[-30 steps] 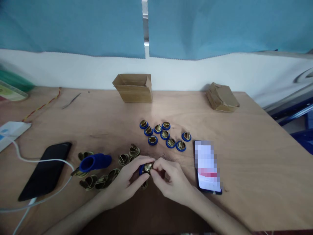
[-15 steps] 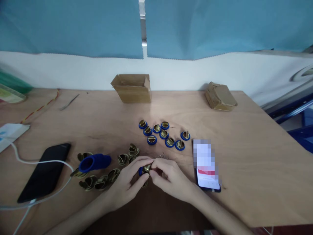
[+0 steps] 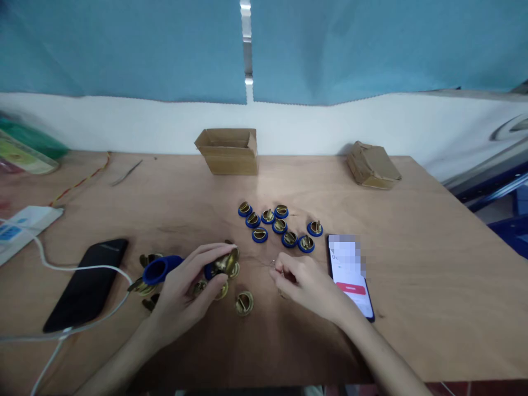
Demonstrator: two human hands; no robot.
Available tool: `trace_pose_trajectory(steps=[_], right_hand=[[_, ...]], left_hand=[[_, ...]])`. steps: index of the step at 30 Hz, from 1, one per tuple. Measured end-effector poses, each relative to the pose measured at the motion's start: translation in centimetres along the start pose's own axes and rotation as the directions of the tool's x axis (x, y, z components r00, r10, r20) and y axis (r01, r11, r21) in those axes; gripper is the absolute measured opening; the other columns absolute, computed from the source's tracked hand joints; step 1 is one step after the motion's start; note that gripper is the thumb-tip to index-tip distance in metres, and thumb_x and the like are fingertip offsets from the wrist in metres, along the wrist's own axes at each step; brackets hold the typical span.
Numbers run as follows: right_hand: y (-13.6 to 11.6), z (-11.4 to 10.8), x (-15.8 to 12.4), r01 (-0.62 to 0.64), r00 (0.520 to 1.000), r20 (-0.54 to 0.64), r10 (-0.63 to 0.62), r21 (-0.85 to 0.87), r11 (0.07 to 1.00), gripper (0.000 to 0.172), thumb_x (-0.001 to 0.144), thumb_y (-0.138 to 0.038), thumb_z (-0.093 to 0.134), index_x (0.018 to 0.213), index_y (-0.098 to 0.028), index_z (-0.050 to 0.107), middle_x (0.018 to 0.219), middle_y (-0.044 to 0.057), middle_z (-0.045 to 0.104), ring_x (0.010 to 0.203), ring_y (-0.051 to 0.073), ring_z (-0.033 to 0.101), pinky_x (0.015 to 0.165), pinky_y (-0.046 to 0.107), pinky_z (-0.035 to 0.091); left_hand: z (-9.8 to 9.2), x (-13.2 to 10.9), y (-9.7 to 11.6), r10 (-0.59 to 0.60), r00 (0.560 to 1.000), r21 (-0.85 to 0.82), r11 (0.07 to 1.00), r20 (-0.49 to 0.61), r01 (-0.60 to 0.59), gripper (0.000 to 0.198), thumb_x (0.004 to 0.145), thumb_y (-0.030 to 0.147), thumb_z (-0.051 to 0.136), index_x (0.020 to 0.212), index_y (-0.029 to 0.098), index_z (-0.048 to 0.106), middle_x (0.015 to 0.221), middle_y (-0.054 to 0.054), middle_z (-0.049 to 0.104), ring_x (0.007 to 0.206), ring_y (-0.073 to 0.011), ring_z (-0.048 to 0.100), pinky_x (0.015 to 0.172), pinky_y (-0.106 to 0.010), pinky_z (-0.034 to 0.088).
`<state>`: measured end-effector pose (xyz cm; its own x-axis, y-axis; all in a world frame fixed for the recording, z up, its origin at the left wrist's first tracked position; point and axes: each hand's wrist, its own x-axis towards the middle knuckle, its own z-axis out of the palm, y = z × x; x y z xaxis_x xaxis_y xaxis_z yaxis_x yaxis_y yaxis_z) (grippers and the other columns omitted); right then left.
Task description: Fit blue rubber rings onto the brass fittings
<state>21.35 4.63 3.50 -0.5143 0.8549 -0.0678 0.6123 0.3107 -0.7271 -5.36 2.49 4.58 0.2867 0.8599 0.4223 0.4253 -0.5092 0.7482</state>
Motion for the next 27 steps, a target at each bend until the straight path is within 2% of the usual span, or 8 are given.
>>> trace_pose_trajectory(steps=[5, 8, 12, 17, 19, 20, 23, 27], right_hand=[[0.6, 0.6, 0.5, -0.016, 0.994, 0.099, 0.041, -0.242, 0.97, 0.014, 0.092, -0.019, 0.062, 0.079, -0.02, 0.056, 0.069, 0.0, 0.061, 0.06, 0.014, 0.052, 0.058, 0.028, 0.027], [0.6, 0.7, 0.6, -0.027, 0.993, 0.107, 0.056, -0.258, 0.966, 0.011, 0.091, -0.022, 0.064, 0.084, -0.02, 0.057, 0.07, 0.0, 0.063, 0.058, 0.014, 0.051, 0.058, 0.027, 0.027], [0.9, 0.8, 0.7, 0.01, 0.998, 0.058, 0.003, -0.224, 0.975, 0.015, 0.097, -0.03, 0.059, 0.086, -0.021, 0.055, 0.069, -0.001, 0.061, 0.057, 0.014, 0.05, 0.057, 0.028, 0.028], [1.7, 1.4, 0.9, 0.042, 0.999, 0.043, -0.033, -0.232, 0.972, 0.019, 0.099, -0.03, 0.055, 0.082, -0.021, 0.054, 0.068, 0.0, 0.06, 0.057, 0.014, 0.05, 0.057, 0.029, 0.027], [1.8, 1.6, 1.0, 0.058, 0.998, 0.049, -0.047, -0.241, 0.969, 0.02, 0.1, -0.03, 0.053, 0.082, -0.021, 0.054, 0.068, 0.0, 0.06, 0.058, 0.014, 0.05, 0.058, 0.028, 0.028], [1.8, 1.7, 1.1, 0.065, 0.997, 0.052, -0.054, -0.244, 0.968, 0.02, 0.101, -0.031, 0.053, 0.083, -0.021, 0.055, 0.068, -0.001, 0.06, 0.058, 0.014, 0.05, 0.058, 0.028, 0.028], [1.8, 1.8, 1.3, 0.086, 0.995, 0.061, -0.073, -0.238, 0.968, 0.023, 0.102, -0.031, 0.05, 0.083, -0.021, 0.057, 0.067, -0.001, 0.06, 0.057, 0.014, 0.051, 0.058, 0.028, 0.029], [1.8, 1.9, 1.4, 0.103, 0.994, 0.058, -0.091, -0.241, 0.965, 0.025, 0.102, -0.032, 0.048, 0.081, -0.021, 0.056, 0.065, 0.0, 0.059, 0.055, 0.014, 0.051, 0.057, 0.027, 0.03]], left_hand=[[-2.7, -1.5, 0.5, 0.058, 0.996, 0.246, 0.969, -0.07, -0.039, 0.044, 0.095, 0.023, 0.067, 0.138, 0.026, 0.055, 0.123, -0.007, 0.072, 0.112, -0.0221, 0.072, 0.097, -0.033, 0.061], [-3.8, -3.9, 0.7, 0.094, 0.992, 0.355, 0.933, -0.081, -0.06, 0.043, 0.095, 0.026, 0.068, 0.137, 0.026, 0.057, 0.124, -0.005, 0.073, 0.109, -0.0211, 0.073, 0.095, -0.031, 0.062], [-4.4, -8.5, 0.9, 0.019, 0.99, 0.445, 0.894, -0.141, 0.046, 0.042, 0.094, 0.031, 0.069, 0.134, 0.027, 0.059, 0.12, -0.005, 0.074, 0.102, -0.0218, 0.076, 0.09, -0.031, 0.065], [-2.6, -13.2, 0.1, -0.145, 0.979, 0.436, 0.879, -0.142, 0.194, 0.038, 0.095, 0.03, 0.068, 0.131, 0.026, 0.06, 0.118, -0.006, 0.074, 0.101, -0.0218, 0.077, 0.092, -0.03, 0.065], [-1.3, -13.9, -0.7, -0.116, 0.986, 0.457, 0.875, -0.12, 0.158, 0.034, 0.096, 0.029, 0.066, 0.129, 0.026, 0.061, 0.116, -0.006, 0.075, 0.1, -0.0216, 0.078, 0.088, -0.028, 0.065], [-0.7, -14.0, -1.0, -0.079, 0.992, 0.469, 0.875, -0.1, 0.117, 0.031, 0.096, 0.031, 0.065, 0.127, 0.026, 0.062, 0.113, -0.007, 0.076, 0.096, -0.0216, 0.079, 0.083, -0.027, 0.066], [0.9, -13.3, -1.8, -0.1, 0.991, 0.524, 0.842, -0.084, 0.129, 0.027, 0.102, 0.034, 0.055, 0.126, 0.024, 0.064, 0.114, -0.007, 0.076, 0.096, -0.0223, 0.079, 0.082, -0.03, 0.067], [1.5, -11.9, -1.7, -0.053, 0.998, 0.585, 0.808, -0.038, 0.065, 0.03, 0.106, 0.032, 0.048, 0.131, 0.024, 0.063, 0.12, -0.008, 0.075, 0.1, -0.0231, 0.078, 0.083, -0.033, 0.067]])
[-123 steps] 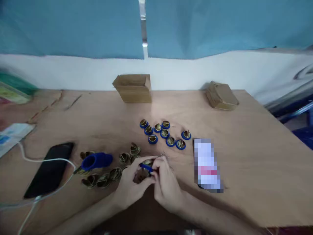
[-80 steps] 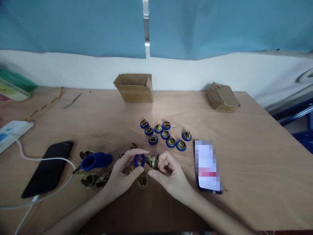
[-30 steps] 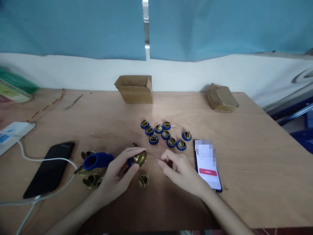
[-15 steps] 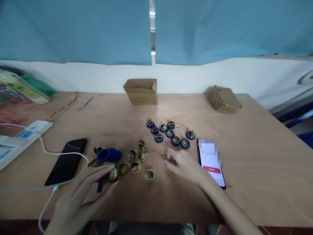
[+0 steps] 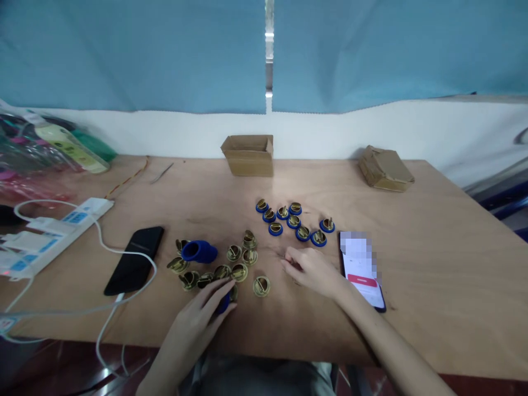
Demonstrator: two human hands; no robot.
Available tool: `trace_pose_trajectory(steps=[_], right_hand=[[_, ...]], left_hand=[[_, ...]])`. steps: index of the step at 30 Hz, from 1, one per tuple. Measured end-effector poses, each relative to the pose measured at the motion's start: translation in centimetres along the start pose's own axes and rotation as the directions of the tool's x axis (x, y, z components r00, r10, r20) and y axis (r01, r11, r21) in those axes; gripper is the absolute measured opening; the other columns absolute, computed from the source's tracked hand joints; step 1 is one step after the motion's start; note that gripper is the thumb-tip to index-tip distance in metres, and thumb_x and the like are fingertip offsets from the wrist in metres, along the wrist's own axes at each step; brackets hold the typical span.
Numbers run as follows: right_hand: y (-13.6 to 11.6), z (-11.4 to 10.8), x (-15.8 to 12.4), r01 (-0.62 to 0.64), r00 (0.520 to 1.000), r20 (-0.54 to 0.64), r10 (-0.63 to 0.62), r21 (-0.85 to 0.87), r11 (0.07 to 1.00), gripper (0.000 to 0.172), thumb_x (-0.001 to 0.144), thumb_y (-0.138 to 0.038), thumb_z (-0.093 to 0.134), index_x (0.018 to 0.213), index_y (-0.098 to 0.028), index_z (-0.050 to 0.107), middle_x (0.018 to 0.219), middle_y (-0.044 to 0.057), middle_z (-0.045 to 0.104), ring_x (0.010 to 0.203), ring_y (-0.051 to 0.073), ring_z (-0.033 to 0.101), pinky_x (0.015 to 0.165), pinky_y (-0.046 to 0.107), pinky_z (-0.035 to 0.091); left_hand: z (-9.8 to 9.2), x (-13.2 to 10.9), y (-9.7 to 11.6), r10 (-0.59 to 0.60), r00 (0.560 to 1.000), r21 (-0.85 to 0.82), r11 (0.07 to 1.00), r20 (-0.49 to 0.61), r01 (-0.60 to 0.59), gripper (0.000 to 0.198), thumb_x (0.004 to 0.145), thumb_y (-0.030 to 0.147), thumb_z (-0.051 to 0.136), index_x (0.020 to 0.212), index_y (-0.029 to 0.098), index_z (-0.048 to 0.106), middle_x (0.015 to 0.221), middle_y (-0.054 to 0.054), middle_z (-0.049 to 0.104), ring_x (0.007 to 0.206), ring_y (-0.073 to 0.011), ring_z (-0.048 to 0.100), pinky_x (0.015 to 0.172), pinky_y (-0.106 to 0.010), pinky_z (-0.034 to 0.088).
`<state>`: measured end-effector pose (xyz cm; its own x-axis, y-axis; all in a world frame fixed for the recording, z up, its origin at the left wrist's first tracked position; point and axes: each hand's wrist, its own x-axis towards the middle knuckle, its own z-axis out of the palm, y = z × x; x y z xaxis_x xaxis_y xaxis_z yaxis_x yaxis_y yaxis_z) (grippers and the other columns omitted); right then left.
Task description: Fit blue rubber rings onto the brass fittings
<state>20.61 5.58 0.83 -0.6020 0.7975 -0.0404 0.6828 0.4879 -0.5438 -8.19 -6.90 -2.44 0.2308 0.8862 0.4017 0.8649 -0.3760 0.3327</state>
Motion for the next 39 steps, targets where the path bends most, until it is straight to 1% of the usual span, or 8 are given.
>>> trace_pose_trajectory(steps=[5, 11, 15, 22, 29, 34, 37, 39], right_hand=[[0.0, 0.1, 0.0, 0.011, 1.0, -0.027, -0.011, 0.024, 1.0, 0.028, 0.103, -0.034, 0.046, 0.08, -0.021, 0.055, 0.065, 0.0, 0.057, 0.054, 0.014, 0.05, 0.056, 0.027, 0.03], [-0.2, 0.1, 0.0, 0.017, 0.998, -0.056, -0.017, 0.004, 1.0, 0.027, 0.103, -0.032, 0.047, 0.08, -0.021, 0.055, 0.065, 0.0, 0.06, 0.054, 0.014, 0.051, 0.057, 0.027, 0.03], [-0.2, 0.1, -0.1, 0.019, 0.997, -0.07, -0.019, 0.0, 1.0, 0.028, 0.104, -0.032, 0.046, 0.081, -0.021, 0.056, 0.066, 0.0, 0.061, 0.055, 0.014, 0.053, 0.057, 0.027, 0.031], [0.3, 0.4, -0.3, -0.003, 0.998, -0.069, 0.001, -0.039, 0.999, 0.025, 0.104, -0.03, 0.047, 0.082, -0.021, 0.055, 0.071, 0.001, 0.066, 0.058, 0.014, 0.056, 0.058, 0.027, 0.031], [0.3, 0.6, -0.1, -0.052, 0.979, -0.198, 0.051, 0.001, 0.999, 0.023, 0.101, -0.033, 0.052, 0.081, -0.023, 0.051, 0.067, -0.002, 0.06, 0.057, 0.015, 0.054, 0.058, 0.027, 0.033], [0.8, 0.6, 0.3, -0.091, 0.929, -0.362, 0.075, -0.028, 0.995, 0.024, 0.098, -0.031, 0.055, 0.078, -0.024, 0.045, 0.07, -0.001, 0.055, 0.059, 0.015, 0.051, 0.057, 0.027, 0.034], [0.8, 0.6, 0.4, -0.098, 0.921, -0.384, 0.061, -0.077, 0.992, 0.025, 0.099, -0.029, 0.053, 0.076, -0.024, 0.043, 0.069, -0.001, 0.055, 0.058, 0.015, 0.051, 0.057, 0.028, 0.034], [0.6, 0.6, 0.4, -0.085, 0.93, -0.364, 0.043, -0.1, 0.991, 0.026, 0.099, -0.029, 0.053, 0.075, -0.023, 0.043, 0.069, -0.001, 0.056, 0.057, 0.015, 0.052, 0.056, 0.027, 0.034]], left_hand=[[-2.6, 1.4, 0.0, -0.032, 0.998, -0.029, 0.999, -0.051, 0.03, 0.038, 0.103, 0.048, 0.051, 0.134, 0.027, 0.06, 0.121, -0.008, 0.068, 0.094, -0.0197, 0.077, 0.072, -0.027, 0.066], [-6.1, 5.2, -2.3, -0.102, 0.951, 0.077, 0.989, -0.294, 0.129, 0.038, 0.103, 0.041, 0.055, 0.137, 0.025, 0.058, 0.116, -0.01, 0.058, 0.092, -0.0215, 0.07, 0.077, -0.035, 0.064], [-5.6, 6.8, -4.1, -0.07, 0.963, 0.134, 0.985, -0.261, 0.108, 0.044, 0.104, 0.041, 0.052, 0.142, 0.02, 0.055, 0.115, -0.013, 0.057, 0.095, -0.0257, 0.067, 0.077, -0.04, 0.062], [-3.3, 6.6, -6.1, -0.08, 0.962, 0.193, 0.972, -0.262, 0.133, 0.043, 0.101, 0.036, 0.057, 0.14, 0.019, 0.056, 0.116, -0.016, 0.065, 0.106, -0.0327, 0.065, 0.095, -0.053, 0.054], [-3.6, 7.3, -3.9, -0.053, 0.933, 0.226, 0.964, -0.356, 0.141, 0.057, 0.097, 0.034, 0.065, 0.149, 0.017, 0.047, 0.138, -0.02, 0.062, 0.133, -0.0385, 0.056, 0.117, -0.064, 0.036], [-4.0, 10.3, 0.4, 0.185, 0.97, 0.133, 0.977, -0.158, -0.165, 0.039, 0.101, 0.025, 0.059, 0.139, 0.017, 0.053, 0.13, -0.014, 0.067, 0.125, -0.0293, 0.062, 0.107, -0.044, 0.052], [-2.1, 13.5, 2.1, 0.354, 0.933, 0.151, 0.921, 0.062, -0.359, 0.024, 0.102, 0.022, 0.055, 0.123, 0.014, 0.062, 0.112, -0.013, 0.074, 0.103, -0.0278, 0.071, 0.092, -0.042, 0.057], [-0.1, 15.9, 2.6, 0.296, 0.917, 0.189, 0.917, 0.269, -0.351, 0.022, 0.1, 0.016, 0.055, 0.119, 0.013, 0.066, 0.105, -0.013, 0.075, 0.095, -0.0282, 0.073, 0.085, -0.041, 0.058]])
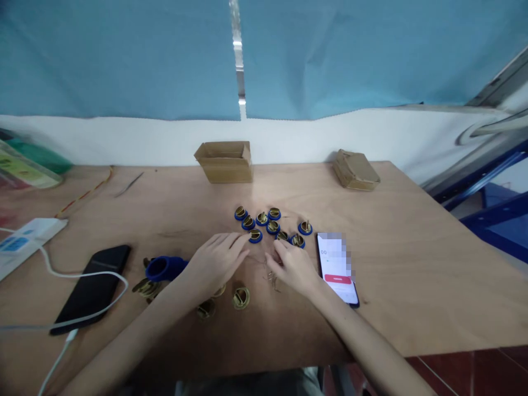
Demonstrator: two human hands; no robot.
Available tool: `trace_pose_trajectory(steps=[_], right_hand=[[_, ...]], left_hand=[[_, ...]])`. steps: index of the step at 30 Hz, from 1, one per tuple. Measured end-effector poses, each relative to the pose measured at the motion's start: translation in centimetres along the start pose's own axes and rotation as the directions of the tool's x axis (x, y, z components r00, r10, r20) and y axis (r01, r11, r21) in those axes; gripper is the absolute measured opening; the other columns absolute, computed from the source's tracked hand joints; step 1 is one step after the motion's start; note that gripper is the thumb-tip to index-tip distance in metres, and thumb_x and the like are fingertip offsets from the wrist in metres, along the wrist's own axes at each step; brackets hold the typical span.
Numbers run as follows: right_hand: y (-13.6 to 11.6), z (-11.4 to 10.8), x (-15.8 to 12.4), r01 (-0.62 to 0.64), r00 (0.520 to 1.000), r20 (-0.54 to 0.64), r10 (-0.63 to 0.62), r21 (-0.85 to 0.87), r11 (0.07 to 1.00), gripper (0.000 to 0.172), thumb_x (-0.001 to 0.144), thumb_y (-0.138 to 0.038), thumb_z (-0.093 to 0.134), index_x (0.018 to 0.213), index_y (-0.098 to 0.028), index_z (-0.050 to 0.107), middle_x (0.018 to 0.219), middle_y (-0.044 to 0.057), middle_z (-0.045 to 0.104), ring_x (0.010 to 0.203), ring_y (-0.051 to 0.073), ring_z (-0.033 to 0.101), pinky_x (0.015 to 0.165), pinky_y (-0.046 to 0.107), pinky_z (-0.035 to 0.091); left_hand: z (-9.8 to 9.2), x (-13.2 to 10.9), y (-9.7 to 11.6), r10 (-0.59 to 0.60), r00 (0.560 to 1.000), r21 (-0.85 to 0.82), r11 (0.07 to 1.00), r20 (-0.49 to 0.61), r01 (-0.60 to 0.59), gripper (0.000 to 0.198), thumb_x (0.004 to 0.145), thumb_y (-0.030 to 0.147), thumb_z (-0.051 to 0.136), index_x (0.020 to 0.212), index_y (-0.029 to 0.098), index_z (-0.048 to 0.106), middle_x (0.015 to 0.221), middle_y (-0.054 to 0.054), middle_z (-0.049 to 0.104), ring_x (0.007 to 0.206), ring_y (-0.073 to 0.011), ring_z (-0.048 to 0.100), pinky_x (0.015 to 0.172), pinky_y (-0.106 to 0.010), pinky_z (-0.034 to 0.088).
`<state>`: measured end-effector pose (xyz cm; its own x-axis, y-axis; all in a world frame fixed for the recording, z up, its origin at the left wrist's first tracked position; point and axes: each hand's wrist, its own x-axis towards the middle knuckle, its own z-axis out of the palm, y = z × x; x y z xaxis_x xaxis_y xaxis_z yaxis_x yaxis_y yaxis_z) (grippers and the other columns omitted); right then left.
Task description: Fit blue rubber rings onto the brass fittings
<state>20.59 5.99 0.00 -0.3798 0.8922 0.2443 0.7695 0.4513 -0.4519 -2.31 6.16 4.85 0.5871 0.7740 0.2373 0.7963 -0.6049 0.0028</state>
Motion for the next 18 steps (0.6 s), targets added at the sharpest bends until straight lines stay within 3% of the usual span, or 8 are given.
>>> trace_pose_trajectory(steps=[4, 8, 10, 15, 18], right_hand=[[-0.5, -0.2, -0.3, 0.042, 0.998, 0.04, -0.041, -0.025, 0.999, 0.023, 0.1, -0.028, 0.053, 0.078, -0.022, 0.048, 0.072, 0.001, 0.061, 0.06, 0.015, 0.056, 0.057, 0.027, 0.034], [-0.9, -0.1, -0.5, 0.064, 0.997, 0.054, -0.062, -0.039, 0.997, 0.02, 0.1, -0.026, 0.051, 0.081, -0.021, 0.052, 0.076, 0.004, 0.065, 0.065, 0.017, 0.061, 0.059, 0.028, 0.036], [-1.2, -0.2, -0.5, 0.045, 0.998, 0.051, -0.046, 0.016, 0.999, 0.02, 0.101, -0.026, 0.05, 0.082, -0.022, 0.052, 0.075, 0.003, 0.065, 0.063, 0.016, 0.06, 0.058, 0.027, 0.037], [-2.4, -0.5, -0.7, -0.119, 0.992, 0.085, 0.094, 0.383, 0.916, 0.017, 0.102, -0.03, 0.051, 0.087, -0.023, 0.052, 0.07, -0.002, 0.063, 0.056, 0.013, 0.057, 0.053, 0.024, 0.04], [-3.2, -0.3, -1.1, -0.119, 0.99, 0.117, 0.075, 0.427, 0.896, 0.006, 0.1, -0.027, 0.055, 0.097, -0.023, 0.053, 0.074, -0.002, 0.064, 0.059, 0.014, 0.06, 0.055, 0.025, 0.043]], left_hand=[[2.9, 4.4, 0.0, -0.065, 0.997, 0.025, 0.998, 0.039, 0.064, 0.026, 0.093, -0.002, 0.05, 0.106, 0.008, 0.07, 0.097, -0.018, 0.076, 0.091, -0.0315, 0.074, 0.08, -0.042, 0.058], [3.7, 5.7, 0.6, -0.098, 0.995, -0.009, 0.995, 0.011, 0.098, 0.026, 0.09, -0.006, 0.049, 0.093, 0.01, 0.069, 0.093, -0.018, 0.076, 0.094, -0.0313, 0.074, 0.081, -0.04, 0.057], [3.2, 5.1, 0.9, -0.109, 0.994, -0.049, 0.993, -0.019, 0.108, 0.022, 0.091, -0.003, 0.051, 0.094, 0.011, 0.068, 0.095, -0.018, 0.076, 0.095, -0.0314, 0.074, 0.081, -0.039, 0.058], [2.6, 1.5, 1.4, -0.146, 0.985, -0.211, 0.97, -0.094, 0.124, 0.011, 0.101, 0.013, 0.049, 0.097, 0.018, 0.059, 0.103, -0.012, 0.079, 0.084, -0.023, 0.078, 0.068, -0.028, 0.058], [3.2, -0.7, 1.8, -0.206, 0.97, -0.359, 0.922, -0.127, 0.148, 0.011, 0.103, 0.017, 0.046, 0.094, 0.021, 0.052, 0.114, -0.012, 0.078, 0.091, -0.0192, 0.079, 0.071, -0.025, 0.06]])
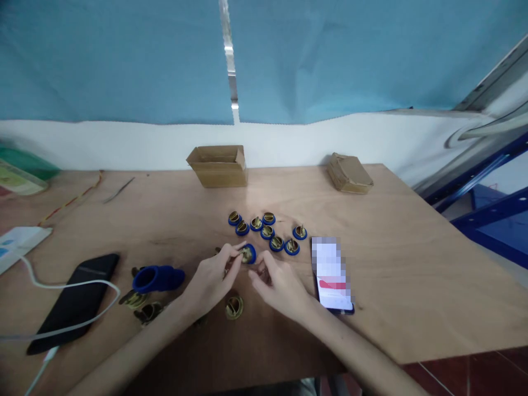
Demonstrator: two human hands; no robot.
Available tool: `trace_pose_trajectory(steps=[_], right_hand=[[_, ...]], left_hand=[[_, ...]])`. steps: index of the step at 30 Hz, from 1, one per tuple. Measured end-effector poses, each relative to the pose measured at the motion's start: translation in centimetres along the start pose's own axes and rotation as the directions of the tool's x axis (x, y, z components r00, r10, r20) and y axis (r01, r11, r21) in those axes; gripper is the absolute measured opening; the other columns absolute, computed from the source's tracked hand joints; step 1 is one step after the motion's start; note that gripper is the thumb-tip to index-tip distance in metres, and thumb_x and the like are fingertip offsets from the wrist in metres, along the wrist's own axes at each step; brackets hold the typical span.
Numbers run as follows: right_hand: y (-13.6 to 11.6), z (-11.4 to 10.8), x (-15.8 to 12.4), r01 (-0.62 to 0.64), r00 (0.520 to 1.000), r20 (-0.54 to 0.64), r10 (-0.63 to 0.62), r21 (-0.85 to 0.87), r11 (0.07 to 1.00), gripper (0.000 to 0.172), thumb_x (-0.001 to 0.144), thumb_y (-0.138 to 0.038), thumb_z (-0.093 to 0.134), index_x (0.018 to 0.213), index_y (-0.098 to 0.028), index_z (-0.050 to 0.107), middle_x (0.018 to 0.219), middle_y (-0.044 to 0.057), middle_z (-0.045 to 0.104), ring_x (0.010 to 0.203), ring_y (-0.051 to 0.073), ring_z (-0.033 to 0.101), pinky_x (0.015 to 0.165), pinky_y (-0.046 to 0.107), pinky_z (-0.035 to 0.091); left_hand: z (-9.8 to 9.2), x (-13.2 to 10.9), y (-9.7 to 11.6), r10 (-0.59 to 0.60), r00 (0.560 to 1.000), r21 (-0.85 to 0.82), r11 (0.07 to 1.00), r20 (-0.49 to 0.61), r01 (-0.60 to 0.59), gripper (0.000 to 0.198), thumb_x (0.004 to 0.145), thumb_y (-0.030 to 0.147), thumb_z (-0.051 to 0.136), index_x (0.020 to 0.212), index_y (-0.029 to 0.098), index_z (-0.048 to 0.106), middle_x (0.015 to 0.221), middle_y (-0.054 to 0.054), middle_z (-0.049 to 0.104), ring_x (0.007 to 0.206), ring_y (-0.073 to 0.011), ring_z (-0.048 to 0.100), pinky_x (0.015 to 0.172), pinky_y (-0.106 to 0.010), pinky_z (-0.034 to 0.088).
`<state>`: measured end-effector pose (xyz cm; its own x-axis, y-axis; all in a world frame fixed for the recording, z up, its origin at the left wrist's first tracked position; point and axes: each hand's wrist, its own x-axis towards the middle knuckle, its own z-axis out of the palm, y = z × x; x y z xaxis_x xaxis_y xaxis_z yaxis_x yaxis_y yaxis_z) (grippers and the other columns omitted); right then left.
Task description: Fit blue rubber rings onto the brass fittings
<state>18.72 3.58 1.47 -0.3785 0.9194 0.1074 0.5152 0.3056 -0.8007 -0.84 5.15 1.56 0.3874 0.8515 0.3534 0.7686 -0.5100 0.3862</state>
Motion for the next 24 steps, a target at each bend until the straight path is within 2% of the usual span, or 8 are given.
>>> trace_pose_trajectory(steps=[2, 4, 8, 11, 14, 17, 20, 24], right_hand=[[-0.3, 0.4, -0.3, 0.014, 1.0, 0.023, -0.013, -0.008, 1.0, 0.007, 0.099, -0.026, 0.056, 0.103, -0.023, 0.052, 0.075, -0.002, 0.065, 0.061, 0.015, 0.061, 0.056, 0.026, 0.043], [-0.5, 0.6, -0.6, 0.017, 0.999, 0.038, -0.017, -0.005, 1.0, 0.011, 0.099, -0.026, 0.055, 0.109, -0.022, 0.051, 0.075, -0.002, 0.064, 0.06, 0.016, 0.061, 0.055, 0.026, 0.042], [-1.0, 0.4, -0.8, 0.045, 0.998, 0.04, -0.047, 0.055, 0.997, 0.012, 0.1, -0.025, 0.055, 0.112, -0.023, 0.053, 0.077, -0.002, 0.062, 0.061, 0.014, 0.06, 0.054, 0.024, 0.044], [-1.1, 0.3, -1.0, 0.106, 0.994, 0.022, -0.109, 0.114, 0.988, 0.015, 0.097, -0.021, 0.057, 0.113, -0.023, 0.055, 0.08, -0.002, 0.062, 0.063, 0.012, 0.061, 0.054, 0.022, 0.048], [-0.9, 0.4, -1.0, 0.142, 0.99, -0.015, -0.141, 0.136, 0.981, 0.02, 0.097, -0.019, 0.057, 0.116, -0.023, 0.055, 0.08, -0.002, 0.063, 0.065, 0.012, 0.063, 0.056, 0.022, 0.05], [-0.8, 0.5, -0.9, 0.144, 0.989, -0.049, -0.138, 0.148, 0.978, 0.017, 0.098, -0.02, 0.056, 0.114, -0.023, 0.056, 0.08, -0.001, 0.064, 0.066, 0.013, 0.063, 0.058, 0.023, 0.053], [-1.0, 0.5, -0.7, 0.152, 0.985, -0.105, -0.137, 0.161, 0.975, 0.011, 0.098, -0.023, 0.061, 0.108, -0.023, 0.057, 0.081, -0.001, 0.065, 0.067, 0.013, 0.063, 0.06, 0.024, 0.055], [-1.4, 0.3, -0.7, 0.186, 0.978, -0.122, -0.167, 0.163, 0.969, 0.015, 0.098, -0.019, 0.06, 0.112, -0.024, 0.058, 0.089, 0.001, 0.066, 0.072, 0.014, 0.064, 0.064, 0.025, 0.056]], left_hand=[[0.2, -1.2, 0.0, -0.086, 0.996, -0.303, 0.949, 0.016, 0.087, 0.013, 0.103, 0.021, 0.047, 0.09, 0.023, 0.049, 0.122, -0.013, 0.076, 0.096, -0.0197, 0.079, 0.079, -0.027, 0.061], [0.0, -1.8, 0.0, -0.131, 0.988, -0.528, 0.835, 0.082, 0.155, 0.013, 0.103, 0.024, 0.048, 0.09, 0.023, 0.05, 0.127, -0.014, 0.074, 0.103, -0.0207, 0.077, 0.088, -0.031, 0.06], [-1.4, -2.0, -0.4, -0.146, 0.976, -0.742, 0.634, 0.159, 0.216, 0.013, 0.103, 0.028, 0.049, 0.098, 0.021, 0.059, 0.123, -0.012, 0.073, 0.111, -0.0206, 0.072, 0.095, -0.033, 0.058], [-2.1, -1.9, -0.8, -0.14, 0.974, -0.808, 0.543, 0.18, 0.227, 0.021, 0.096, 0.023, 0.061, 0.116, 0.023, 0.059, 0.11, -0.007, 0.073, 0.102, -0.0186, 0.073, 0.088, -0.029, 0.059], [-2.2, -2.0, -1.1, -0.069, 0.972, -0.799, 0.559, 0.223, 0.223, 0.032, 0.093, 0.021, 0.064, 0.125, 0.025, 0.061, 0.113, -0.006, 0.072, 0.104, -0.0191, 0.071, 0.091, -0.03, 0.059], [-2.0, -2.0, -1.1, -0.029, 0.974, -0.766, 0.612, 0.226, 0.196, 0.028, 0.095, 0.021, 0.061, 0.123, 0.025, 0.066, 0.113, -0.007, 0.072, 0.105, -0.0209, 0.07, 0.094, -0.034, 0.057], [-1.6, -2.2, -0.9, -0.025, 0.971, -0.78, 0.591, 0.239, 0.207, 0.035, 0.092, 0.019, 0.065, 0.126, 0.025, 0.065, 0.119, -0.008, 0.071, 0.11, -0.0221, 0.069, 0.096, -0.034, 0.056], [-0.7, -2.3, -0.6, -0.173, 0.968, -0.821, 0.514, 0.184, 0.248, 0.017, 0.09, 0.021, 0.067, 0.107, 0.021, 0.07, 0.104, -0.006, 0.075, 0.097, -0.0191, 0.072, 0.086, -0.03, 0.058]])
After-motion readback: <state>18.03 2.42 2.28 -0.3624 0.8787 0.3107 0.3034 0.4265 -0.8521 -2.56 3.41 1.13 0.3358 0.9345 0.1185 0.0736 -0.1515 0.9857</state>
